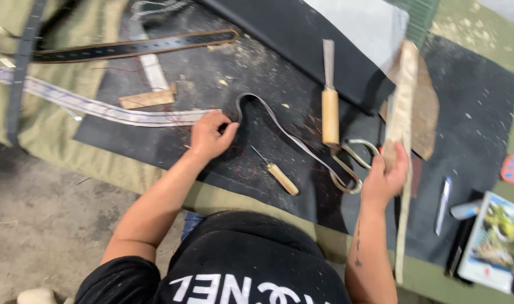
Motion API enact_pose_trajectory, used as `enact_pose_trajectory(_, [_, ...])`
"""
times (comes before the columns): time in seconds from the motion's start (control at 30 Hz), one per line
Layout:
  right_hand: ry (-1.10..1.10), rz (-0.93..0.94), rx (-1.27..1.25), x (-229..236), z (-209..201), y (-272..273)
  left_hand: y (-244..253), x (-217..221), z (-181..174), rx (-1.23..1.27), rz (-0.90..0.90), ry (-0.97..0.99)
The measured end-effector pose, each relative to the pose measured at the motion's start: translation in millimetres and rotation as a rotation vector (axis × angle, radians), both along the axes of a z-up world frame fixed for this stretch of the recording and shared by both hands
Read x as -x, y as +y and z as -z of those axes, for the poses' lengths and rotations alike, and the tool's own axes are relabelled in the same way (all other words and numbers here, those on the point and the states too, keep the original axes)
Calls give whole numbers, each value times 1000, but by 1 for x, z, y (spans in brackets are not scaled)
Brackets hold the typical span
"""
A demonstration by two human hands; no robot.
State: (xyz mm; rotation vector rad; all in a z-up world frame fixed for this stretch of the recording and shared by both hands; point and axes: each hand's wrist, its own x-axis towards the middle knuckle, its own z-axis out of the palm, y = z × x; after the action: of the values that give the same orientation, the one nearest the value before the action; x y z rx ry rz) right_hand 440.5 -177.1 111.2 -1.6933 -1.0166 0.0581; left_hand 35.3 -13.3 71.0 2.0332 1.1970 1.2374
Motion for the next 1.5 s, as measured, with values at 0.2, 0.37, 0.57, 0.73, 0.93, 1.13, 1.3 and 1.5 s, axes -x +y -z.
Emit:
enact_pose_trajectory(0.2, [-409,-132,-177,81,7,7,-3,1,-6,57,-63,-13])
enact_pose_trajectory(0.37, [349,-434,144,169,-19,25,-2,6,17,153,-57,34])
enact_pose_trajectory(0.57, [345,-478,197,157,19,13,14,27,-18,180,-138,-72])
enact_pose_trajectory(0.73, [400,-436,158,153,17,8,50,55,-63,109,-244,-283])
enact_pose_trajectory(0.93, [403,-342,212,156,16,4,66,71,-109,18,-320,-420])
enact_pose_trajectory(1.13, [372,-355,194,154,24,5,46,50,-84,361,-326,3])
enact_pose_trajectory(1.3, [321,-358,65,151,34,7,42,40,8,86,-252,69])
enact_pose_trajectory(1.5, [192,-190,-1,122,45,4,36,35,16,-74,-129,118])
